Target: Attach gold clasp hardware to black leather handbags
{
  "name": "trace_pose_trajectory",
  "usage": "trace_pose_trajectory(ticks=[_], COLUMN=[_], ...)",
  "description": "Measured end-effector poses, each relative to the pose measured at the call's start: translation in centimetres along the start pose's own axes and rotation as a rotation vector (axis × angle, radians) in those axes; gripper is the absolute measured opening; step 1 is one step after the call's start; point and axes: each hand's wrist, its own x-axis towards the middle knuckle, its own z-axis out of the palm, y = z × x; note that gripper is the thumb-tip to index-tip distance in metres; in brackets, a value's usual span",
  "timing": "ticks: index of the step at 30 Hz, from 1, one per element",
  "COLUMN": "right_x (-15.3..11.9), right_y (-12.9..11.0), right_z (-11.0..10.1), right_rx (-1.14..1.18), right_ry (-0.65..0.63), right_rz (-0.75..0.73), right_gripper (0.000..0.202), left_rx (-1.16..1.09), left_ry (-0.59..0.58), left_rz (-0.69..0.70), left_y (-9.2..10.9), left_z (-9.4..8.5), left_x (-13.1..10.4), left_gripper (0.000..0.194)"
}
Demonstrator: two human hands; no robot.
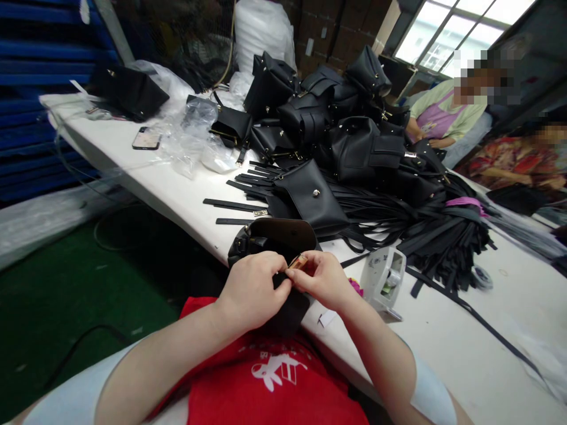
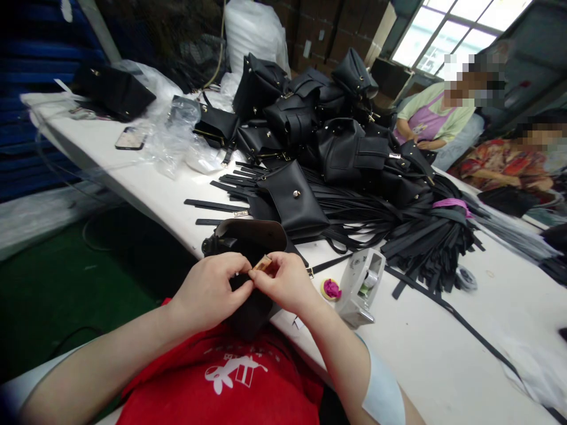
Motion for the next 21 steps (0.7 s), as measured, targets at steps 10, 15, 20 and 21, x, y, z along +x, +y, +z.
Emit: trace_pose_trajectory(ticks=[10,15,20,21], right_x=[0.3,0.4,0.7,0.7], right_y=[-0.4,0.0,0.3,0.4], right_z=[-0.8,-0.4,0.2,0.3], right_rx=[0.177,0.128,0.071,0.075], right_ry=[-0.141,-0.078,-0.014,0.002], right_rz=[0.033,0.044,-0.008,-0.013], right_gripper=[0.031,0.024,0.022,0.021], left_rx=[-0.07,-0.031,0.003,0.006], left_ry=[-0.028,0.0,0.032,0.036], left_rz=[-0.039,-0.028,-0.022,-0.022], left_y=[-0.5,-0.4,-0.2,-0.2], left_z=[-0.3,-0.1,0.1,0.2], left_x=[0.5,0.6,0.4,0.4], left_gripper=[0.012,0.01,0.01,0.011])
